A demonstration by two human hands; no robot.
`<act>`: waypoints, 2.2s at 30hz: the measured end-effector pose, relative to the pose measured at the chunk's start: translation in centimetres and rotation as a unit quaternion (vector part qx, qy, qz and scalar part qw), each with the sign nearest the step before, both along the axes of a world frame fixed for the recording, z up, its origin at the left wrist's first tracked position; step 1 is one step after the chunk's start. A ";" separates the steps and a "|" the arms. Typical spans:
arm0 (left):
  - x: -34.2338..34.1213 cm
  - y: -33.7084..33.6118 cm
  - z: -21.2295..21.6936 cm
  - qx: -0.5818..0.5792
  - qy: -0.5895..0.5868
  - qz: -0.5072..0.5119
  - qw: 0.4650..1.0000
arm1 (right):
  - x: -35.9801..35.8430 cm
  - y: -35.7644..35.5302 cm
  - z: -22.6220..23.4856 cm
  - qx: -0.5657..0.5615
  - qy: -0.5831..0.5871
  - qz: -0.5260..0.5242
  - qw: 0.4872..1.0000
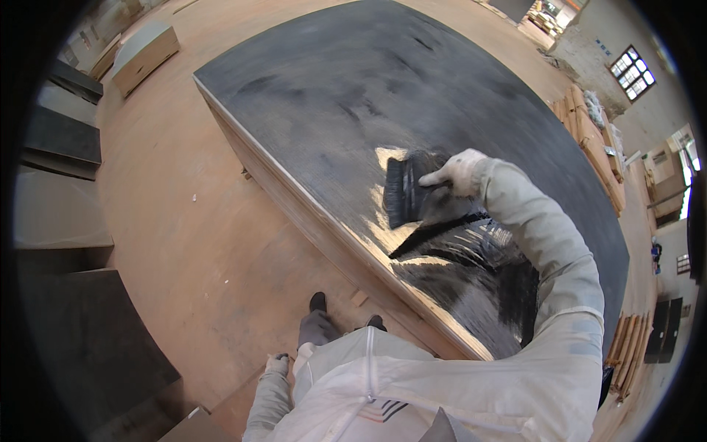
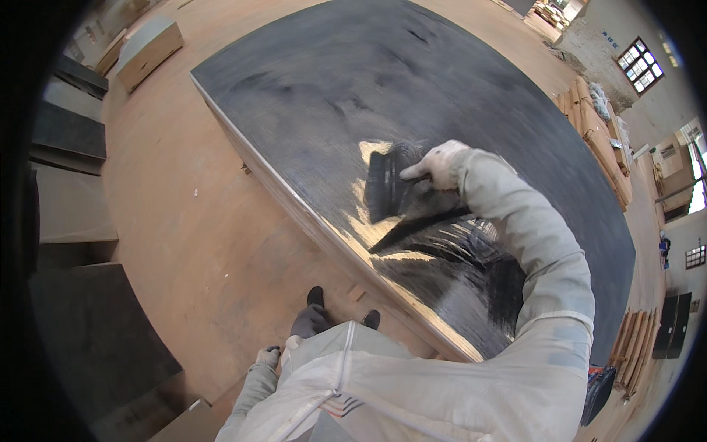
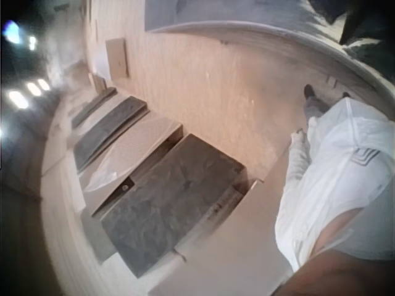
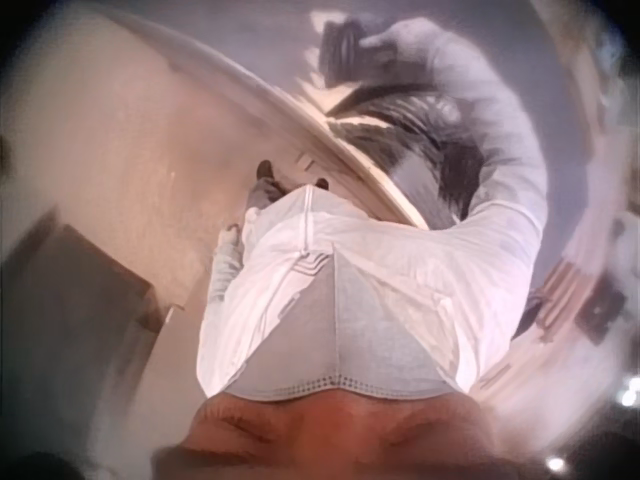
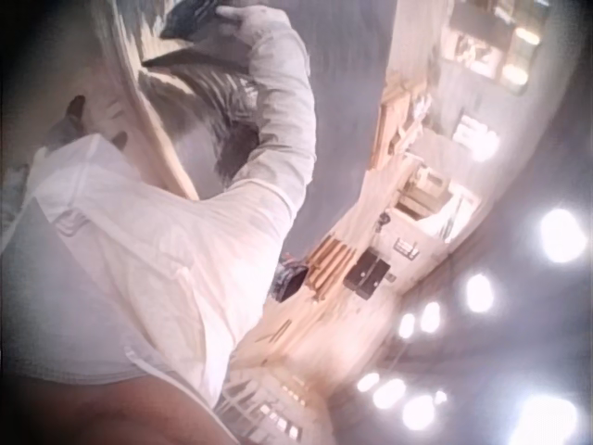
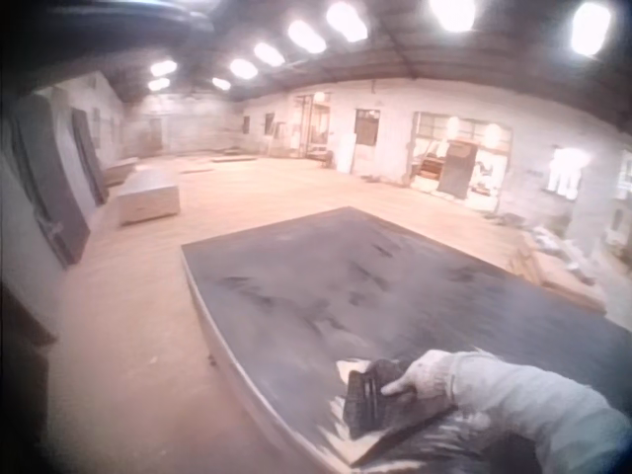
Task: The person applies black paint to a large wooden board using a brush. They repeatedly dip the brush into a paint bucket and spread the paint across the surface in broad strokes, gradually covering more of the board.
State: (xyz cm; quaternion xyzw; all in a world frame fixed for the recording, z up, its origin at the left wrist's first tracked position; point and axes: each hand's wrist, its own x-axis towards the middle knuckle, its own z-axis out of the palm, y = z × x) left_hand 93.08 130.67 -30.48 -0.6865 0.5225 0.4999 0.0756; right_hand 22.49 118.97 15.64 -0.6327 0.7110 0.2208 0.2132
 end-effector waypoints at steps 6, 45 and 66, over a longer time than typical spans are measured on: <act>0.4 4.4 1.0 0.017 -0.054 0.003 0.998 | -0.1 -4.1 -1.7 -0.047 0.047 0.005 0.998; 1.5 2.2 0.0 -0.011 -0.027 0.011 1.000 | 4.8 -1.1 -0.3 -0.010 -0.065 -0.094 0.993; 2.8 13.0 0.0 0.003 -0.005 0.103 0.995 | 0.8 11.1 -1.2 0.045 0.074 0.164 0.983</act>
